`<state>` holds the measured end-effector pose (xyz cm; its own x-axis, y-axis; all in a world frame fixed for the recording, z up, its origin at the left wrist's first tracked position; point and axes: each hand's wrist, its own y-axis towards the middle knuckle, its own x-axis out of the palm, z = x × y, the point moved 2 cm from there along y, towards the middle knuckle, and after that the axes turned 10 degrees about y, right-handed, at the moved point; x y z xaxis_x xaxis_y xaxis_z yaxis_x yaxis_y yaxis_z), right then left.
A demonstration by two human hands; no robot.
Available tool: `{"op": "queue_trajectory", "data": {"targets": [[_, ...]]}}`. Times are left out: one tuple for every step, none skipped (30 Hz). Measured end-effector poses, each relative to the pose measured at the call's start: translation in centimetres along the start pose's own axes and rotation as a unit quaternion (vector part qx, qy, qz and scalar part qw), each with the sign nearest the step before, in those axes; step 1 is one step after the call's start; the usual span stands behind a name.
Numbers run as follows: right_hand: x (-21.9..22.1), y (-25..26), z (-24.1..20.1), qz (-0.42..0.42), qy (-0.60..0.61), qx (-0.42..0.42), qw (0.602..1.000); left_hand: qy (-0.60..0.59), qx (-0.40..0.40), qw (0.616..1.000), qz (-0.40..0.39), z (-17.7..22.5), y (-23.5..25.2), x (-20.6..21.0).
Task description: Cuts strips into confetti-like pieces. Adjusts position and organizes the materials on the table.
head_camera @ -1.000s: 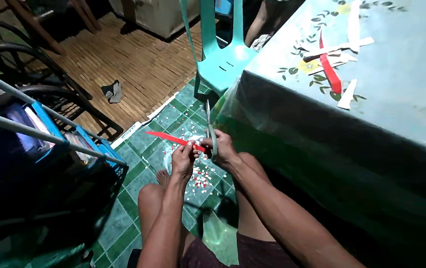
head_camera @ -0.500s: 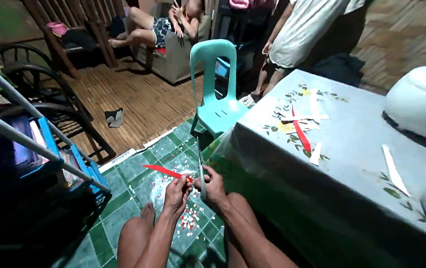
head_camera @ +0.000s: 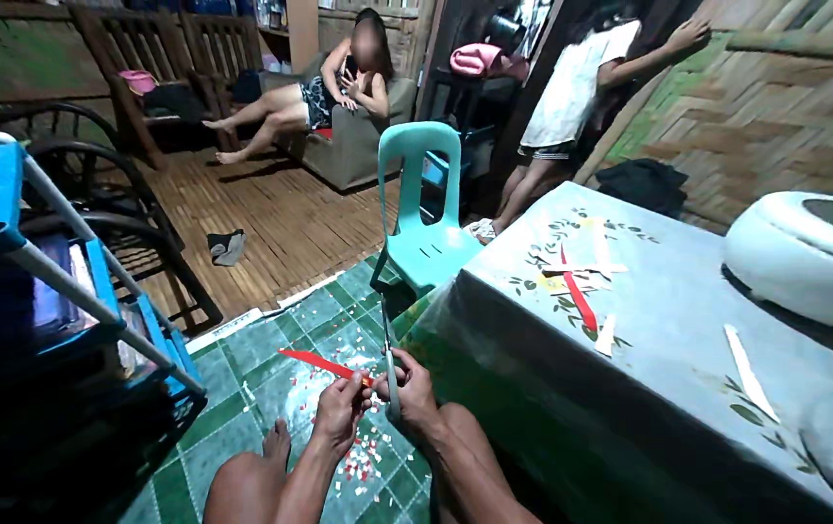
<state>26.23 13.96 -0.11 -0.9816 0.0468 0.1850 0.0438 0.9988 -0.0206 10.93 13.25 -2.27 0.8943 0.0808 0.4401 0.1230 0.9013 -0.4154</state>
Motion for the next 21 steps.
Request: {"op": "queue_trajectory", "data": {"targets": [[-0.1,0.0,0.0,-0.002,-0.002,0.000,1.000,0.024,-0.001,1.000,-0.001,-0.2,0.1,-0.3],[-0.2,0.0,0.0,-0.003,-0.009,0.001,1.000,0.074,0.002,0.997,0.005,-0.3,0.2,-0.6],[-0.4,0.1,0.1,-0.003,-0.027,-0.001,1.000,0.164,0.011,0.986,0.024,-0.2,0.2,-1.1],[-0.7,0.2,0.2,-0.003,-0.058,0.000,0.998,0.287,0.031,0.956,0.058,0.2,0.0,-1.5],[-0.9,0.2,0.1,-0.006,-0.092,0.002,0.996,0.408,0.064,0.905,0.104,0.7,-0.4,-2.0],[-1.2,0.3,0.0,-0.018,-0.130,0.006,0.991,0.487,0.111,0.853,0.150,1.3,-1.1,-2.2],[-1.5,0.3,-0.2,-0.037,-0.165,0.013,0.985,0.537,0.174,0.803,0.188,1.6,-1.6,-2.4],[-1.7,0.3,-0.5,-0.061,-0.199,0.022,0.978,0.565,0.246,0.758,0.212,1.7,-1.9,-2.6],[-1.8,0.2,-0.6,-0.088,-0.230,0.025,0.969,0.580,0.310,0.723,0.212,1.8,-1.9,-2.8],[-1.9,0.2,-0.6,-0.118,-0.250,0.025,0.961,0.596,0.348,0.700,0.184,1.8,-1.9,-3.0],[-1.8,0.1,-0.5,-0.146,-0.254,0.025,0.956,0.615,0.356,0.691,0.133,1.6,-1.7,-3.3],[-1.6,0.0,-0.4,-0.169,-0.247,0.024,0.954,0.635,0.344,0.687,0.080,1.3,-1.5,-3.4],[-1.3,-0.3,-0.2,-0.185,-0.238,0.020,0.953,0.650,0.318,0.690,0.031,0.9,-1.3,-3.5],[-1.1,-0.5,-0.1,-0.198,-0.230,0.014,0.953,0.654,0.292,0.698,-0.011,0.6,-1.4,-3.3],[-0.9,-0.7,0.1,-0.205,-0.230,0.010,0.951,0.651,0.262,0.711,-0.045,0.5,-1.5,-3.0],[-0.8,-0.7,0.3,-0.207,-0.239,0.006,0.949,0.647,0.230,0.723,-0.070,0.5,-1.5,-2.8],[-0.7,-0.7,0.4,-0.206,-0.253,0.004,0.945,0.646,0.200,0.732,-0.088,0.5,-1.5,-2.6],[-0.8,-0.7,0.5,-0.203,-0.265,-0.002,0.943,0.646,0.175,0.736,-0.103,0.4,-1.4,-2.6],[-0.8,-0.7,0.5,-0.199,-0.273,-0.007,0.941,0.645,0.157,0.738,-0.118,0.5,-1.3,-2.6],[-1.0,-0.6,0.4,-0.194,-0.277,-0.010,0.941,0.641,0.148,0.741,-0.132,0.5,-1.2,-2.7],[-1.1,-0.6,0.3,-0.189,-0.277,-0.012,0.942,0.637,0.140,0.744,-0.146,0.4,-1.0,-2.8]]}}
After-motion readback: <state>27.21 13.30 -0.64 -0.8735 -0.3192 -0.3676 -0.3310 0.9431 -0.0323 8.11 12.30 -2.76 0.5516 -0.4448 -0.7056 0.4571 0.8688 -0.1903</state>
